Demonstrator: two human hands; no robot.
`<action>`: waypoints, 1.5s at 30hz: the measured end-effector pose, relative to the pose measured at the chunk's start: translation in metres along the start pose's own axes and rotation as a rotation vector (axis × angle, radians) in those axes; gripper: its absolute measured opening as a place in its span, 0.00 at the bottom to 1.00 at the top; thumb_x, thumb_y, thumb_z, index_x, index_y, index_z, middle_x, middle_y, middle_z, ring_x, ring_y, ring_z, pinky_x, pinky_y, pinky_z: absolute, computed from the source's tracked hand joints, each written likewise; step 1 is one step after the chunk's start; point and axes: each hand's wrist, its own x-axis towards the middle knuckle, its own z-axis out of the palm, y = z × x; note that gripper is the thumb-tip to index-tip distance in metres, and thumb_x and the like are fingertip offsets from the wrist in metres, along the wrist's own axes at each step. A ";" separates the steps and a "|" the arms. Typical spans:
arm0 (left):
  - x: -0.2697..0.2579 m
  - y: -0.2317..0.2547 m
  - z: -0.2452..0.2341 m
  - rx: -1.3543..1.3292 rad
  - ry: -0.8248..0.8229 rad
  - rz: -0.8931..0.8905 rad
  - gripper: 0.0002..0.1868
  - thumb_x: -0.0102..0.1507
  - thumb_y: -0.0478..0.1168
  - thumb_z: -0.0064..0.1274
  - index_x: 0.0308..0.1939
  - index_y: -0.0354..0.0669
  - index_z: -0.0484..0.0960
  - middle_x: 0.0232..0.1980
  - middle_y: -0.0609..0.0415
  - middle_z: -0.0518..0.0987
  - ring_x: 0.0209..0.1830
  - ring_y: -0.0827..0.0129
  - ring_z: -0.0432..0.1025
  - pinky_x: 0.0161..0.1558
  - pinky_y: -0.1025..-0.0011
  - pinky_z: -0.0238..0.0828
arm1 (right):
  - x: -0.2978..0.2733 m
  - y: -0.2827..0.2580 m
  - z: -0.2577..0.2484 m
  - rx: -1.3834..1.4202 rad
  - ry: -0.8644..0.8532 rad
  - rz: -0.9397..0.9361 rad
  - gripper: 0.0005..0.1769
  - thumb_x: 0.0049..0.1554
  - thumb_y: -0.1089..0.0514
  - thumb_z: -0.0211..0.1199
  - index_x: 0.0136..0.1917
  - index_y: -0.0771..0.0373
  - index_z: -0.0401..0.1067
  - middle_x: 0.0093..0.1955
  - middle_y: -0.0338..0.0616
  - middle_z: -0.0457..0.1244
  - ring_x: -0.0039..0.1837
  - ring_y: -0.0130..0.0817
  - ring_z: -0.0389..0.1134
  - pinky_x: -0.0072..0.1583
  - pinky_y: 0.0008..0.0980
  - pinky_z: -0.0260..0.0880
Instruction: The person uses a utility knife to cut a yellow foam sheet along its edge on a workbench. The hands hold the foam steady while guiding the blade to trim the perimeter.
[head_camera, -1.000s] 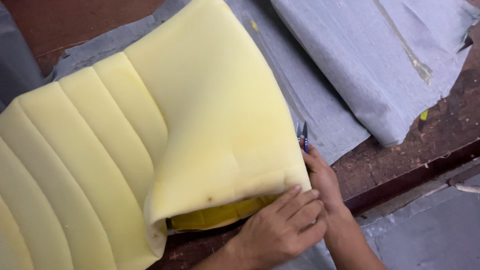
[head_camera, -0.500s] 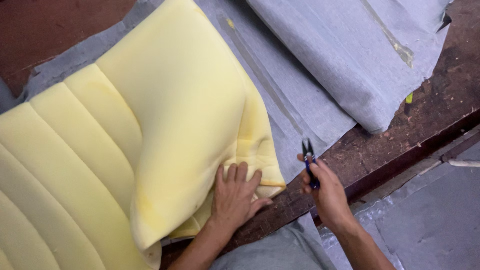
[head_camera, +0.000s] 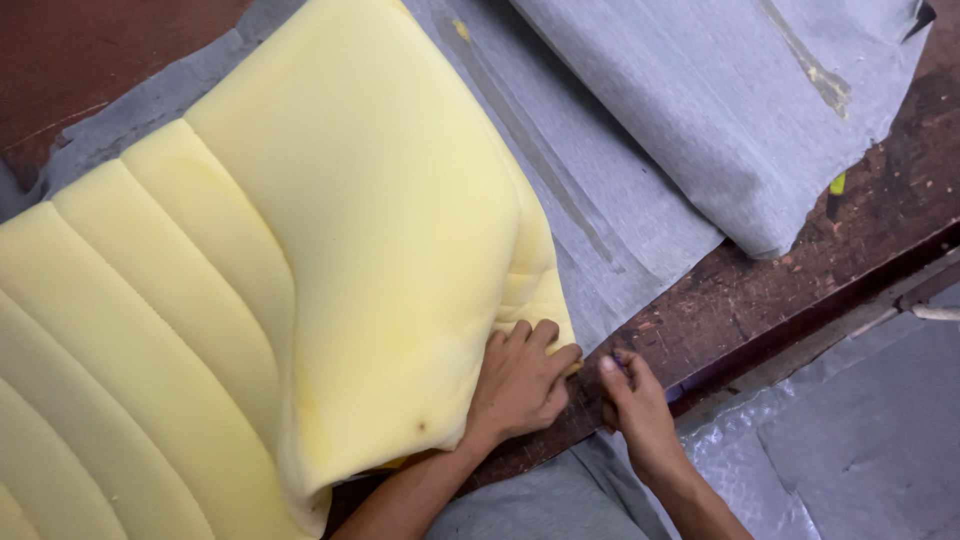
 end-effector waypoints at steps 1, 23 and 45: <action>0.001 0.001 0.000 -0.038 -0.042 -0.033 0.15 0.55 0.41 0.62 0.46 0.49 0.82 0.48 0.47 0.73 0.48 0.52 0.68 0.43 0.53 0.60 | 0.001 0.005 -0.002 0.001 0.005 -0.008 0.21 0.65 0.49 0.58 0.55 0.73 0.64 0.31 0.34 0.53 0.29 0.23 0.51 0.31 0.29 0.51; -0.002 -0.004 -0.010 -0.084 0.110 0.029 0.16 0.55 0.35 0.59 0.47 0.50 0.84 0.40 0.53 0.73 0.41 0.59 0.71 0.44 0.59 0.58 | 0.017 0.018 0.021 -0.146 0.041 -0.132 0.11 0.59 0.55 0.65 0.39 0.65 0.75 0.32 0.31 0.60 0.36 0.19 0.57 0.38 0.24 0.57; -0.026 -0.024 0.037 0.050 0.415 0.207 0.12 0.58 0.38 0.65 0.45 0.44 0.85 0.41 0.56 0.77 0.41 0.67 0.74 0.46 0.62 0.64 | -0.042 -0.019 0.012 0.226 -0.170 0.470 0.25 0.68 0.45 0.39 0.55 0.67 0.67 0.26 0.32 0.45 0.23 0.23 0.41 0.27 0.29 0.46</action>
